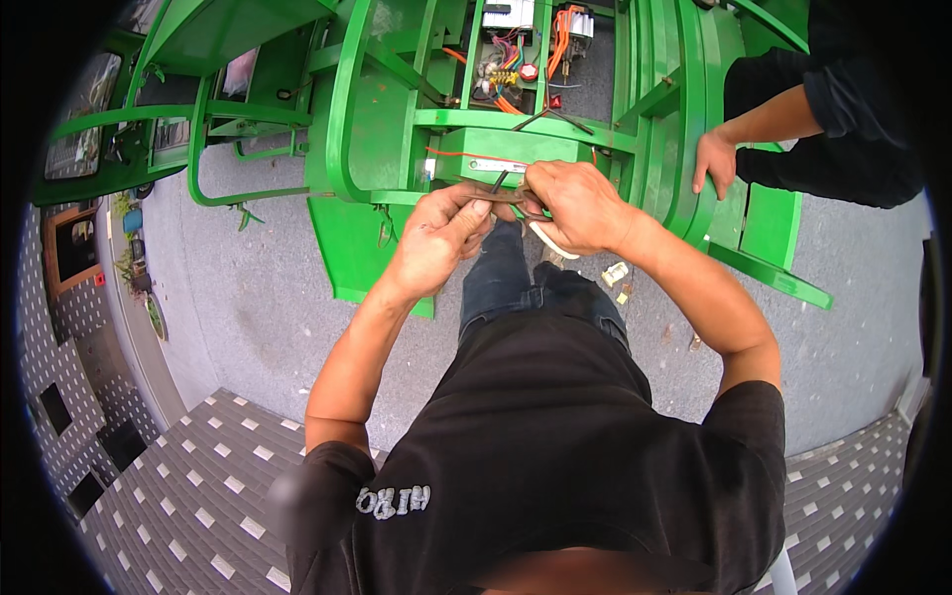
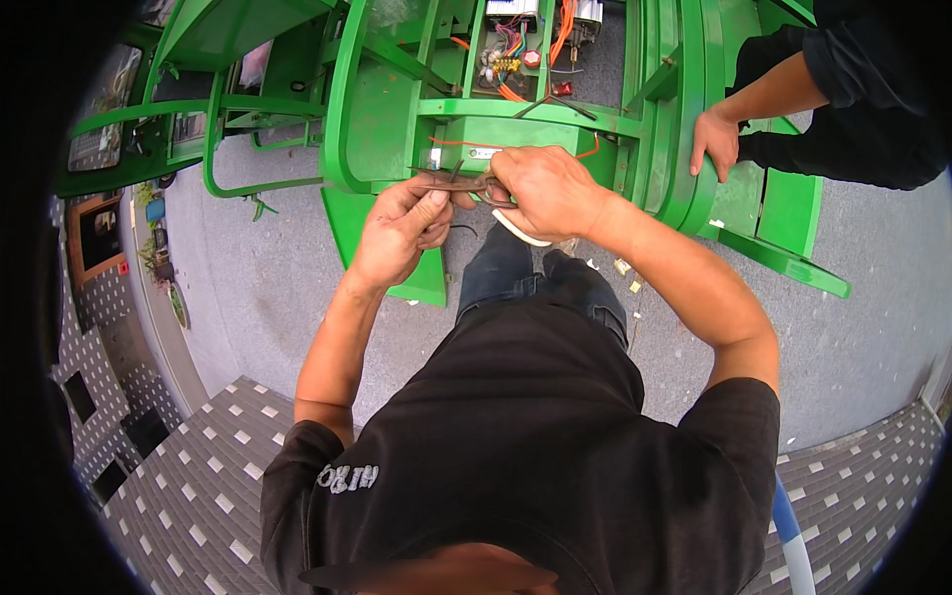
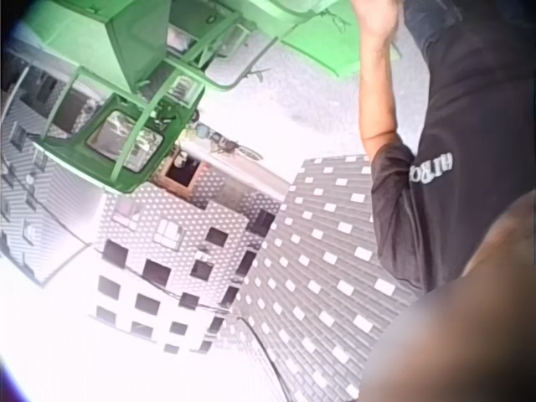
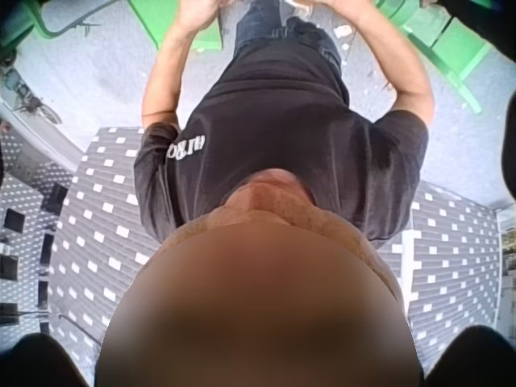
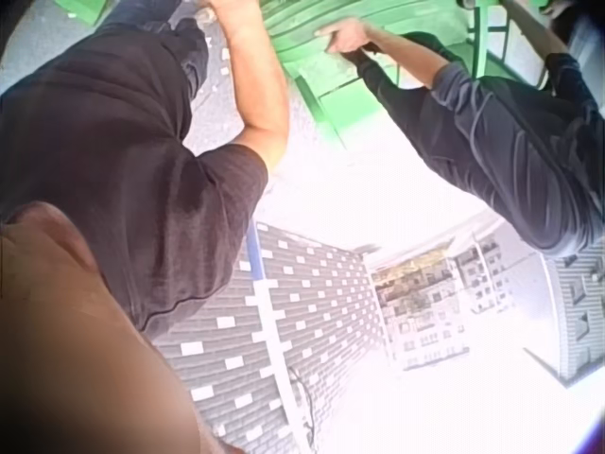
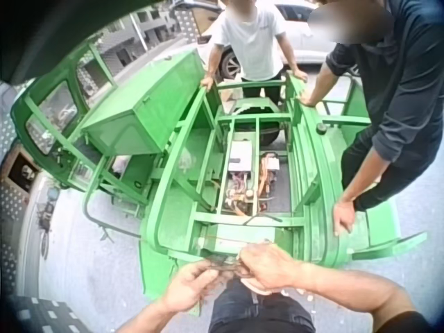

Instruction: The person works on the electrical wiring of a green metal vehicle frame. They use pliers to strip wire insulation and a screwdriver to tighten connections in a terminal block. The person handles multiple colored wires and secures them within the vehicle's electrical system.

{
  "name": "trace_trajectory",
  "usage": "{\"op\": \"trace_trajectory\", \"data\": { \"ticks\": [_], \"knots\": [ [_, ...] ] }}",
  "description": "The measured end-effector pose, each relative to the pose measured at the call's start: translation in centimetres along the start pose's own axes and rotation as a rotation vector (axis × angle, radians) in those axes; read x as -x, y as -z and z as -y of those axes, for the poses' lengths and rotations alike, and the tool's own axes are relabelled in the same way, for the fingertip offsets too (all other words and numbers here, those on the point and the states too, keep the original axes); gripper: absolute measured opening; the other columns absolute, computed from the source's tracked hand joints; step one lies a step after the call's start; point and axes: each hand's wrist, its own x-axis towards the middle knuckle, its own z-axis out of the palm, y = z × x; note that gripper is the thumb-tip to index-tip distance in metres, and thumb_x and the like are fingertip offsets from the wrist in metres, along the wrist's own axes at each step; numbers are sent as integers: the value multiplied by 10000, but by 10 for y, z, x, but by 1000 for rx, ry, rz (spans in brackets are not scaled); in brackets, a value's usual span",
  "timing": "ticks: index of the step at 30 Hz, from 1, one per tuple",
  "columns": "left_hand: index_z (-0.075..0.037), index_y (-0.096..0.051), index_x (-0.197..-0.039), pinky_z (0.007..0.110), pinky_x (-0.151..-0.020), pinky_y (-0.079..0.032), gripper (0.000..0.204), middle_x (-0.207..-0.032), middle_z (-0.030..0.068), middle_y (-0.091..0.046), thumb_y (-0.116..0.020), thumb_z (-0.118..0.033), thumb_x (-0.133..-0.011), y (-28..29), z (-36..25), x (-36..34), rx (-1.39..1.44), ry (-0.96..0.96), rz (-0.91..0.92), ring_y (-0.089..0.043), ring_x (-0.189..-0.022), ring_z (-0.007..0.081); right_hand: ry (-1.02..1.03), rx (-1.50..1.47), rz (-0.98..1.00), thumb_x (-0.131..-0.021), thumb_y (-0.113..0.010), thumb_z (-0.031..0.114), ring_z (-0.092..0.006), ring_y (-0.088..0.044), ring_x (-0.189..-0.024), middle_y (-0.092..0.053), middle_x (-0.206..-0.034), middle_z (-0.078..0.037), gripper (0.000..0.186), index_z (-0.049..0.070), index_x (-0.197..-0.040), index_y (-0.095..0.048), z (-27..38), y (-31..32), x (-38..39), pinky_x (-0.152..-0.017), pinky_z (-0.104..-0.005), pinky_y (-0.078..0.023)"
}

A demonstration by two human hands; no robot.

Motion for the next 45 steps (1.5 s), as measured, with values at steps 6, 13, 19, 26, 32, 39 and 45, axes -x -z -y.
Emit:
{"op": "trace_trajectory", "data": {
  "ticks": [6, 13, 19, 26, 32, 39, 45],
  "knots": [
    [16, -589, -984, 243, -502, -240, 233, -670, -60, -362, -505, -169, -1099, 5, 12, -2, 138, -9, 27, -257, -538, 48, -224, -334, 85, -879, -675, 205, -419, -601, -691, -577, -744, -206, 255, 3, -849, -521, 23, -16, 14, -634, -480, -475],
    [-3, -591, -960, 248, -500, -234, 234, -683, -58, -373, -523, -182, -1095, 3, 39, -6, 224, 1, 42, -260, -544, 48, -576, -891, 218, -1006, -591, 255, -134, -517, -623, -506, -680, -52, 280, -10, -922, -562, 39, -44, 38, -566, -334, -439],
    [-5, -614, -953, 242, -502, -254, 234, -671, -54, -407, -521, -169, -1092, 4, 48, -4, 198, 40, 74, -294, -544, 46, -678, -1190, 185, -1028, -572, 272, -82, -501, -626, -522, -703, 0, 270, 36, -897, -565, 48, -57, 52, -554, -279, -427],
    [9, -606, -978, 239, -525, -266, 284, -674, -72, -362, -502, -224, -1103, 4, 33, -2, -105, 115, 95, -282, -558, 51, -417, -263, 103, -852, -708, 223, -461, -600, -753, -590, -765, -240, 285, -11, -850, -546, 36, -33, 45, -684, -511, -466],
    [5, -594, -954, 238, -508, -251, 327, -677, -70, -343, -489, -260, -1115, 24, 18, -5, 156, 369, 260, -272, -562, 44, -434, -432, 269, -905, -659, 250, -412, -593, -702, -584, -739, -227, 289, -22, -867, -570, 36, -20, 36, -669, -490, -474],
    [5, -586, -1011, 249, -498, -244, 267, -697, -50, -364, -494, -225, -1112, 12, 40, -5, 260, 62, 131, -271, -552, 55, -689, -964, 203, -1006, -585, 267, -127, -509, -622, -529, -676, -30, 283, -11, -953, -592, 52, -46, 33, -566, -324, -428],
    [-7, -608, -900, 258, -504, -269, 286, -649, -40, -403, -508, -181, -1103, 6, 48, -2, 185, -21, 26, -316, -544, 63, -735, -1283, 128, -1033, -567, 230, -104, -483, -626, -503, -706, -13, 252, 16, -900, -562, 59, -56, 36, -568, -286, -438]
  ]
}}
